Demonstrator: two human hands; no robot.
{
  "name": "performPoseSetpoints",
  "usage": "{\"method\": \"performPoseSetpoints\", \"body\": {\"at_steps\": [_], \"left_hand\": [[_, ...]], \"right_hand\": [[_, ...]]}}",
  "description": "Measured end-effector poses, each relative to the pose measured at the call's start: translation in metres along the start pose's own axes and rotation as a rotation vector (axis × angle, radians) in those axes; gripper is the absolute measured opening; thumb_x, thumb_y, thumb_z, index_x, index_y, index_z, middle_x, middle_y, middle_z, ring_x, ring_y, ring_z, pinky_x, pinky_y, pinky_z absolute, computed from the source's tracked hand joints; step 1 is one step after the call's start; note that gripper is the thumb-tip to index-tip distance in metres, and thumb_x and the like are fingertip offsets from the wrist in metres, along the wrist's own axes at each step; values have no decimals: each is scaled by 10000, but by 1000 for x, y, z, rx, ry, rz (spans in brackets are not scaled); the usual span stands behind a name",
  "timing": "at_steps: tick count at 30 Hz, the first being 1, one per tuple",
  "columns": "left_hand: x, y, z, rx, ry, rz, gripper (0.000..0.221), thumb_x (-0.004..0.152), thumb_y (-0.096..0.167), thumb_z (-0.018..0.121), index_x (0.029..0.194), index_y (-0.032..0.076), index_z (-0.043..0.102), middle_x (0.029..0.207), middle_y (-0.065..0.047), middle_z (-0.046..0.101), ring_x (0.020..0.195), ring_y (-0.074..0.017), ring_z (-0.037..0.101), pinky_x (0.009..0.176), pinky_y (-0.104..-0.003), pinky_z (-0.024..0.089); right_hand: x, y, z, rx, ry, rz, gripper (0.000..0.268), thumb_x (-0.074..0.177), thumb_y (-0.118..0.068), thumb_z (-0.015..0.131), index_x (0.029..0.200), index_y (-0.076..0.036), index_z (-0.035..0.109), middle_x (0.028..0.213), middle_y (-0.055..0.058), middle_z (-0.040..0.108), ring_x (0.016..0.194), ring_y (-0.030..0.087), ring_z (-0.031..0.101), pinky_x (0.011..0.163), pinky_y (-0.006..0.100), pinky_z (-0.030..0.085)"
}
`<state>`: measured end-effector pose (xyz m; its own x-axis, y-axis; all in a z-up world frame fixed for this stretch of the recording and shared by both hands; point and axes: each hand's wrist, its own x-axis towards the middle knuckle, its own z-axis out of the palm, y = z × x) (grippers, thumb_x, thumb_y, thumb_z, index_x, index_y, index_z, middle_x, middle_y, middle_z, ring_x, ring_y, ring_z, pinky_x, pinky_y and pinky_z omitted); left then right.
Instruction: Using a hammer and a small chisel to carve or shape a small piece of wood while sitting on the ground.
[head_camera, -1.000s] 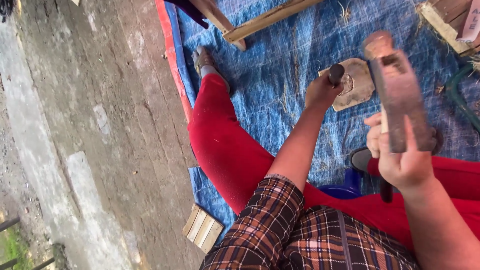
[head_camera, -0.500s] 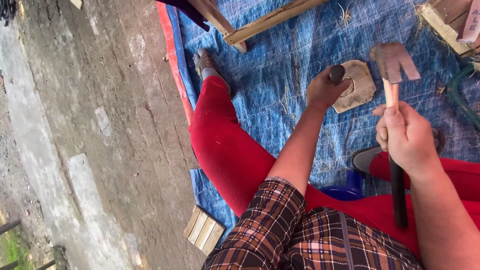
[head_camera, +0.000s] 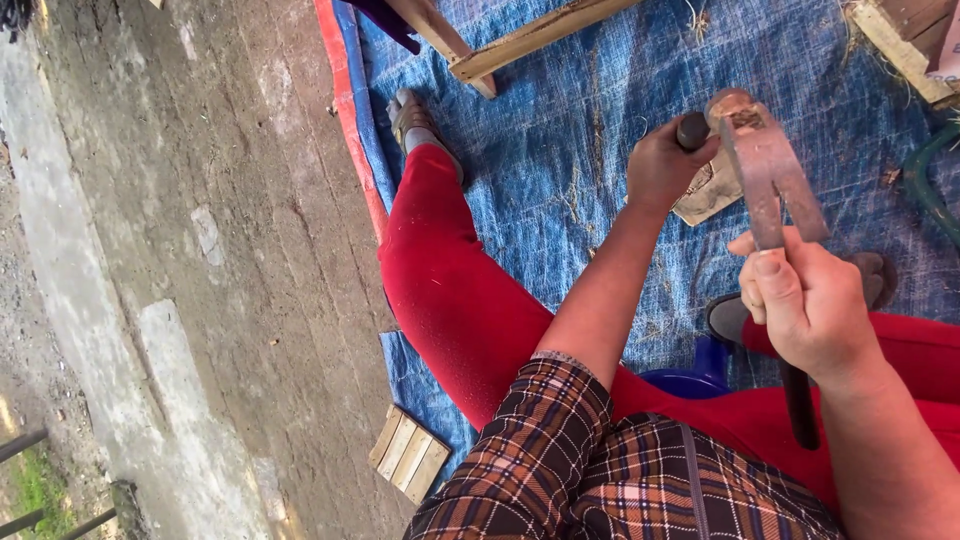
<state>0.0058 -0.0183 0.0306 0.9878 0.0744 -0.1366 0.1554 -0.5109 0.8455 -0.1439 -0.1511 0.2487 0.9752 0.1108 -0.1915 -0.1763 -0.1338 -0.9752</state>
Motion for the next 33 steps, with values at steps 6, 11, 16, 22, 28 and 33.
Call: {"method": "performPoseSetpoints", "body": {"at_steps": [6, 11, 16, 22, 28, 33], "left_hand": [[-2, 1, 4, 11, 80, -18, 466, 752, 437, 791, 1110, 141, 758, 1001, -21, 806, 787, -188, 758, 702, -345, 595], [-1, 13, -7, 2, 63, -82, 487, 746, 494, 756, 1059, 121, 758, 928, -26, 803, 761, -207, 746, 696, -357, 581], [0, 19, -11, 14, 74, -93, 408, 771, 442, 765, 1023, 121, 751, 899, -19, 795, 728, -182, 727, 667, -340, 576], [-5, 15, -7, 42, 93, -63, 460, 746, 480, 759, 1018, 111, 739, 889, -42, 791, 719, -212, 734, 644, -366, 569], [2, 1, -7, 20, -117, -81, 462, 668, 370, 792, 1072, 145, 792, 1090, -16, 770, 928, -217, 760, 837, -360, 603], [-5, 2, 0, 127, -155, -63, 467, 674, 406, 790, 1099, 211, 792, 1124, -6, 780, 929, -214, 765, 799, -368, 599]], "right_hand": [[3, -4, -5, -14, 53, 24, 235, 1159, -120, 404, 1206, 64, 543, 661, 55, 481, 521, 131, 432, 513, 239, 369], [4, -1, -11, -36, 45, 17, 320, 1169, -185, 389, 1164, 94, 547, 669, 70, 491, 519, 145, 457, 519, 248, 389], [2, 11, -13, -30, 63, -11, 289, 1180, -163, 404, 1034, 61, 513, 754, 103, 536, 551, 150, 487, 549, 253, 428], [2, 6, -12, -3, 72, 2, 269, 1186, -141, 389, 1155, 88, 527, 724, 81, 494, 540, 145, 458, 518, 246, 393], [3, 3, -10, -10, 75, 21, 276, 1195, -151, 377, 1187, 76, 535, 687, 70, 477, 520, 142, 441, 502, 251, 375], [-4, 3, -12, -4, 77, -8, 288, 1191, -151, 383, 1090, 73, 531, 762, 109, 515, 556, 160, 469, 544, 263, 406]]}}
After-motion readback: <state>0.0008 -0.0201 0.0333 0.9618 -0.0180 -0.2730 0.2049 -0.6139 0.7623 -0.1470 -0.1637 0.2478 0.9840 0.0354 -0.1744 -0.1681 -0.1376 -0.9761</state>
